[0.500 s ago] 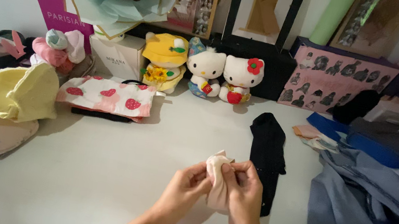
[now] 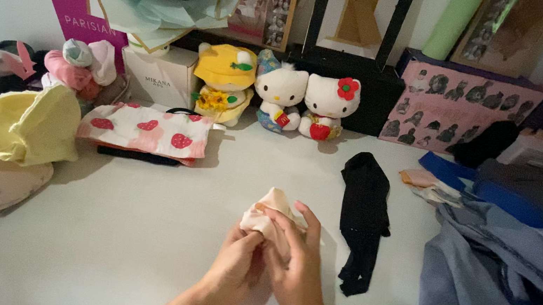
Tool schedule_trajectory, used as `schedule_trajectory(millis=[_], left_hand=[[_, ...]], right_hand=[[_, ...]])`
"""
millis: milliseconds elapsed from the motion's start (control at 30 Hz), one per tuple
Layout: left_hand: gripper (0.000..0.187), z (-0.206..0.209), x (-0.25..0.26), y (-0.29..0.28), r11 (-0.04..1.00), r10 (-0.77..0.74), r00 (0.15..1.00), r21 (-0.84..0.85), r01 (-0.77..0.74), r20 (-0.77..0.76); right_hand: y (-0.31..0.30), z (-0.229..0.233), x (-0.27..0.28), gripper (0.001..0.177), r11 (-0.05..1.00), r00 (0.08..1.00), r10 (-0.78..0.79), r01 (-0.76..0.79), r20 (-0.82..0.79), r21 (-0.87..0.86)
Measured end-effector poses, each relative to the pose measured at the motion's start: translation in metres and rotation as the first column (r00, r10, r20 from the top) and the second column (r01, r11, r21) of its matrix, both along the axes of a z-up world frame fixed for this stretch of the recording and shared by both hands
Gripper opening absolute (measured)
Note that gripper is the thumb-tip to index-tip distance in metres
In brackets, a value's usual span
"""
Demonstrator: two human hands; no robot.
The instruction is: The person folds multiple undergarments and a dark blue garment by hand on a white table.
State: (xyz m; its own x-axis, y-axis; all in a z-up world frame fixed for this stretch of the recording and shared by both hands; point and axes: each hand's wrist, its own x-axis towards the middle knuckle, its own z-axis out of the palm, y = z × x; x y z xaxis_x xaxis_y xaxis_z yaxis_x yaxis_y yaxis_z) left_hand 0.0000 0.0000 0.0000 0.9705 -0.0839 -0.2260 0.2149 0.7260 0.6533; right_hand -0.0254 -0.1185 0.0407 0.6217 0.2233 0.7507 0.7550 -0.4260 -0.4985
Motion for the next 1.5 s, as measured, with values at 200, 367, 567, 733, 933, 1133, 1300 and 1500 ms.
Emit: schedule_trajectory(millis=[200, 367, 567, 733, 933, 1133, 1300, 1500], left_hand=[[0.036, -0.001, -0.004, -0.005, 0.988, -0.061, 0.997, -0.138, 0.067, 0.052], [0.036, 0.011, -0.007, 0.0, 0.995, 0.023, 0.951, -0.089, -0.053, -0.309], [0.045, 0.022, -0.006, 0.001, 0.999, 0.043, 0.952, -0.001, -0.045, -0.302], [0.053, 0.035, -0.01, 0.013, 0.997, 0.05, 0.958, -0.04, -0.063, -0.281], [0.039, 0.007, -0.001, 0.015, 0.862, -0.306, 0.938, 0.466, 0.199, 0.166], [0.043, 0.014, -0.001, 0.0, 0.977, -0.102, 0.989, -0.201, 0.079, -0.107], [0.027, -0.012, 0.007, 0.001, 0.977, -0.006, 0.999, -0.213, 0.012, 0.033], [0.021, -0.036, 0.017, 0.007, 1.0, 0.011, 0.998, -0.029, -0.012, -0.062]], right_hand=[[-0.004, -0.008, -0.001, 0.037, 0.952, 0.954, -0.259, 0.278, -0.149, 0.127], [-0.004, -0.015, 0.004, 0.013, 0.929, 0.897, -0.359, 0.371, -0.258, -0.004], [-0.012, 0.012, 0.007, 0.035, 0.794, 0.463, 0.442, 0.197, -0.768, 0.575], [-0.012, 0.012, -0.001, 0.04, 0.874, 0.331, 0.443, 0.046, -0.833, 0.484], [-0.033, -0.032, 0.031, 0.013, 0.699, 0.521, 0.575, 0.089, -0.631, 0.71], [-0.024, -0.023, 0.017, 0.011, 0.991, 0.982, -0.055, 0.076, -0.182, 0.107], [-0.005, -0.009, 0.006, 0.015, 0.985, 0.949, -0.024, 0.076, -0.315, 0.154], [0.002, -0.022, 0.0, 0.016, 0.94, 0.875, 0.07, 0.102, -0.479, 0.324]])
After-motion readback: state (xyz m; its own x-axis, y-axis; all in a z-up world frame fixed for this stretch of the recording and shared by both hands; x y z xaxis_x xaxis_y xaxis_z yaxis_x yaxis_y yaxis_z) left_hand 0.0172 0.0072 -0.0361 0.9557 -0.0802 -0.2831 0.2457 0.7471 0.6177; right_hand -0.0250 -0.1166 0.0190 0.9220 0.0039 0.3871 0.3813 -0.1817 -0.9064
